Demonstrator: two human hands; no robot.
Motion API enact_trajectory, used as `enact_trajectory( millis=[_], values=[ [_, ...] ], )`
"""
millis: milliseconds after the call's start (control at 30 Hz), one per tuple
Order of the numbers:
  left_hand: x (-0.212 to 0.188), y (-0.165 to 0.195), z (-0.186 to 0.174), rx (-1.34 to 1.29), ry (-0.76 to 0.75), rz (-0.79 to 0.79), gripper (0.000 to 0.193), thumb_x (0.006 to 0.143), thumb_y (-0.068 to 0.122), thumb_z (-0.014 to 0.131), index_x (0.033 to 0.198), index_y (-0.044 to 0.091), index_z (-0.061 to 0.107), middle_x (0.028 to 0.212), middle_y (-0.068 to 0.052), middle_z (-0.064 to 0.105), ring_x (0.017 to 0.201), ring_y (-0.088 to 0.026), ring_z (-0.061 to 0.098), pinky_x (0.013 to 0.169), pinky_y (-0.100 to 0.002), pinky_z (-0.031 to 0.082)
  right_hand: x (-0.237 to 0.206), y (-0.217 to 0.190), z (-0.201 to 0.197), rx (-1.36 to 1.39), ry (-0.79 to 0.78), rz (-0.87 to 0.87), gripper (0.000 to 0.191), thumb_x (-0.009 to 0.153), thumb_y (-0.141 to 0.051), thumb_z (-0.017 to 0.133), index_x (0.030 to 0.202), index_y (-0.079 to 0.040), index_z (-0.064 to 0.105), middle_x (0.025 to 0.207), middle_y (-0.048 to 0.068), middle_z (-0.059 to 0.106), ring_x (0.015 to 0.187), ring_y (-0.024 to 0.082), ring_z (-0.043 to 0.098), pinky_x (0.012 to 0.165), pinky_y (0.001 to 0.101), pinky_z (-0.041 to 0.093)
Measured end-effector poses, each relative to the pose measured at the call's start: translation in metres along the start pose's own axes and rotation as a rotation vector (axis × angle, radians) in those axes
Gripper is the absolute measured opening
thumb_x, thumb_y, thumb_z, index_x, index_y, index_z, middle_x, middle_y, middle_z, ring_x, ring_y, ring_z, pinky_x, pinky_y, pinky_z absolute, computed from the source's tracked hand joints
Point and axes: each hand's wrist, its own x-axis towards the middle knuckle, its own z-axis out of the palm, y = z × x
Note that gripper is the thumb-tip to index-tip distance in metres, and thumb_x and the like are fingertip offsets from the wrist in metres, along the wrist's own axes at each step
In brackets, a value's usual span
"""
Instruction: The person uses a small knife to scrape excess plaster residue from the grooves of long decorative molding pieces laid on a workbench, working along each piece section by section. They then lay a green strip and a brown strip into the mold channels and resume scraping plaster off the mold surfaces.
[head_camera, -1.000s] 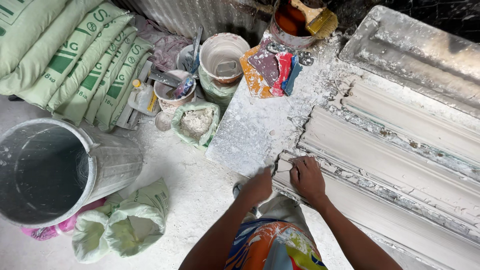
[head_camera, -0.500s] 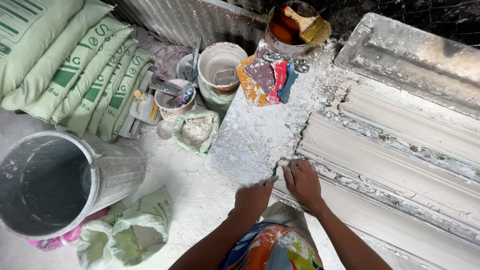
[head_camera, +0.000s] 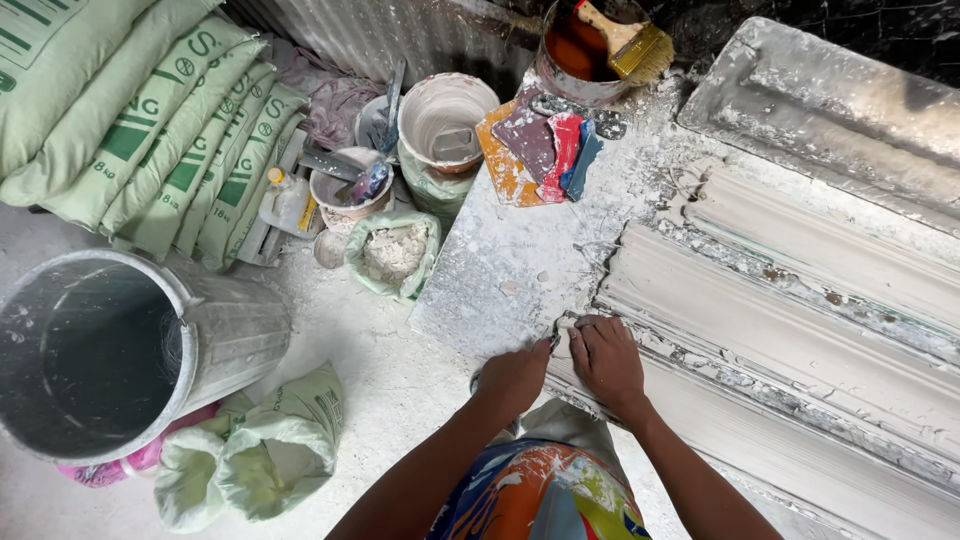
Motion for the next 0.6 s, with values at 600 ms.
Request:
enact_trajectory(
  millis=[600],
  values=[
    [0.015,0.013,-0.008,-0.035,-0.155,-0.077,0.019,0.097,0.012,0.047,0.112,0.004,0.055,0.099,-0.022,0.073,0.091,-0.041,0.073,0.077,-0.057,0.056,0.0,0.003,0.004,-0.098,-0.045,0.006,0.02,0.1,-0.023,0.058,0.096,-0.005,0.067,0.103,0.01,0.064,0.094,0.031,0.058,0.082,0.0454,0.045]
  ],
)
